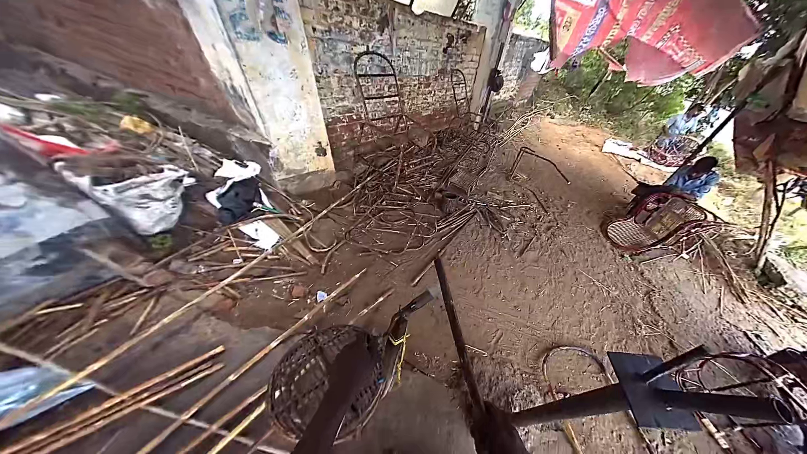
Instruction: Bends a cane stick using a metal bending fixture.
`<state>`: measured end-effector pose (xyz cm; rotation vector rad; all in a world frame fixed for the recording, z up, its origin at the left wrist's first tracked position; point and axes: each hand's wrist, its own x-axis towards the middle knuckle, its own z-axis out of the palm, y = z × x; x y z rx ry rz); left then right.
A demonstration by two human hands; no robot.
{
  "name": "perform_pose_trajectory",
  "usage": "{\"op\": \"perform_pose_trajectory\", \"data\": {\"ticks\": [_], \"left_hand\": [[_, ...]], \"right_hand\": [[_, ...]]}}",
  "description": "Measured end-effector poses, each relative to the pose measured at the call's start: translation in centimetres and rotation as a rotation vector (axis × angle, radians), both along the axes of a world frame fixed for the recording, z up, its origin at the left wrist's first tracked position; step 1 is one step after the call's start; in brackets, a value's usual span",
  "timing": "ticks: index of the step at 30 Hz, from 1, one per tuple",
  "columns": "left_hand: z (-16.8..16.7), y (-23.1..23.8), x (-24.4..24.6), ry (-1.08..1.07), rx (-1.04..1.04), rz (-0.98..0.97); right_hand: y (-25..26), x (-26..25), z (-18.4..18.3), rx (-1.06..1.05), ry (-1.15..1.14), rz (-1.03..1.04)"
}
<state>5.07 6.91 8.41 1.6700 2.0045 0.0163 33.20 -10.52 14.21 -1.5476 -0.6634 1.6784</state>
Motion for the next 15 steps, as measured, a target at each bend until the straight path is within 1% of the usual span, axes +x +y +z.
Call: {"op": "perform_pose_trajectory", "data": {"ticks": [2, 4, 5, 7, 8, 11, 13, 15], "left_hand": [[-0.1, 0.8, -0.3, -0.032, -0.011, -0.012], [-0.2, 1.2, -0.5, -0.081, -0.007, 0.009], [-0.2, 1.3, -0.6, -0.097, 0.003, 0.028], [-0.4, 1.7, -0.9, -0.125, 0.018, 0.071], [-0.7, 1.7, -1.0, -0.137, 0.023, 0.089], [-1.7, 1.7, -1.2, -0.16, 0.032, 0.121], [-1.6, 1.8, -1.1, -0.186, 0.044, 0.13], [-1.2, 1.9, -0.9, -0.19, 0.049, 0.127]], "right_hand": [[2.6, -0.4, -1.0, 0.013, 0.036, -0.006], [4.3, -0.9, 0.1, -0.041, -0.01, -0.032], [4.4, -0.7, -0.2, -0.04, 0.006, -0.037], [3.2, 1.1, -2.9, 0.014, 0.142, -0.009], [2.1, 2.0, -3.6, 0.025, 0.197, 0.004], [-0.4, 2.9, -3.9, -0.026, 0.298, 0.005], [0.4, 2.3, -3.4, -0.055, 0.325, -0.008], [3.1, 1.0, -3.0, 0.015, 0.246, -0.035]]}}
